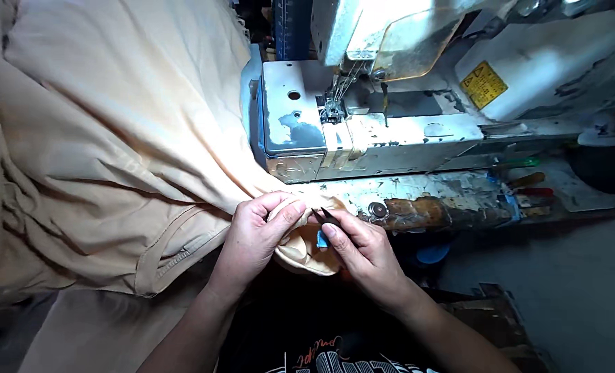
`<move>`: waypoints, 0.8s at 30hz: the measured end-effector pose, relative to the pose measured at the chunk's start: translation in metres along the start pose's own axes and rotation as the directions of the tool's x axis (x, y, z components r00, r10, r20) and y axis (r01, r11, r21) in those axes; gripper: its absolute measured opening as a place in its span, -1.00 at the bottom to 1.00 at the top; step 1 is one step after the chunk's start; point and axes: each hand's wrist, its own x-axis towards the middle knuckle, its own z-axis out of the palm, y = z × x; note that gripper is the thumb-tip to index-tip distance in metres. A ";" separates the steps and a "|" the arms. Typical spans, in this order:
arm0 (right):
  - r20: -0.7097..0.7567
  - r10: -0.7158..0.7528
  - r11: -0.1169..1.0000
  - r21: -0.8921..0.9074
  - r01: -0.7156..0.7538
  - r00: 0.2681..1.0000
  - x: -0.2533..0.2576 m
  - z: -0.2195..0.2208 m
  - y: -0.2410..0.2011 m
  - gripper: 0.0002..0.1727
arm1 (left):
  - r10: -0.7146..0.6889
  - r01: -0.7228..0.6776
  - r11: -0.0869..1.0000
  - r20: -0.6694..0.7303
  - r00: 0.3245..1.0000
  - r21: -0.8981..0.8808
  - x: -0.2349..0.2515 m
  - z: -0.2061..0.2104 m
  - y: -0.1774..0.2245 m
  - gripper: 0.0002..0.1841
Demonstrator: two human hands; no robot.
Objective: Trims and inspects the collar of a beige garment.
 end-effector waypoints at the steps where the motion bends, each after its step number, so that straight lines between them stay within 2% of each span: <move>1: -0.001 -0.001 1.000 -0.002 0.001 1.000 0.000 0.000 0.000 -0.67 | 0.004 -0.004 1.000 0.000 1.000 -0.001 0.000 0.000 0.000 -0.85; 7: 0.008 0.013 1.000 0.020 -0.013 1.000 -0.001 0.001 0.000 -0.67 | 0.000 0.000 1.000 0.005 1.000 -0.004 -0.001 0.000 -0.002 -0.86; 10: 0.009 0.078 0.980 0.185 -0.079 0.997 0.000 0.001 -0.002 -0.62 | 0.023 -0.022 1.000 0.038 0.999 -0.009 -0.002 -0.001 -0.003 -0.87; 12: 0.037 0.155 0.923 0.352 -0.158 0.987 0.002 -0.001 -0.004 -0.62 | 0.038 -0.038 0.999 0.058 0.998 -0.007 -0.003 -0.002 -0.002 -0.88; 14: 0.103 0.213 0.821 0.521 -0.235 0.972 0.004 -0.001 -0.003 -0.72 | 0.044 -0.045 0.999 0.070 0.997 0.004 -0.004 -0.002 -0.001 -0.89; 16: 0.133 0.269 0.731 0.617 -0.292 0.954 0.005 0.001 -0.004 -0.76 | 0.029 -0.030 0.999 0.072 0.997 0.017 -0.005 -0.001 -0.002 -0.90; 20: 0.080 0.286 0.714 0.647 -0.268 0.955 0.001 -0.003 -0.010 -0.70 | -0.040 0.042 0.998 0.062 0.997 -0.037 -0.006 0.000 -0.008 -0.87; 24: 0.217 0.324 0.629 0.678 -0.381 0.921 0.000 -0.009 -0.008 -0.69 | -0.126 0.136 0.978 0.073 0.989 -0.159 -0.005 -0.002 -0.002 -0.82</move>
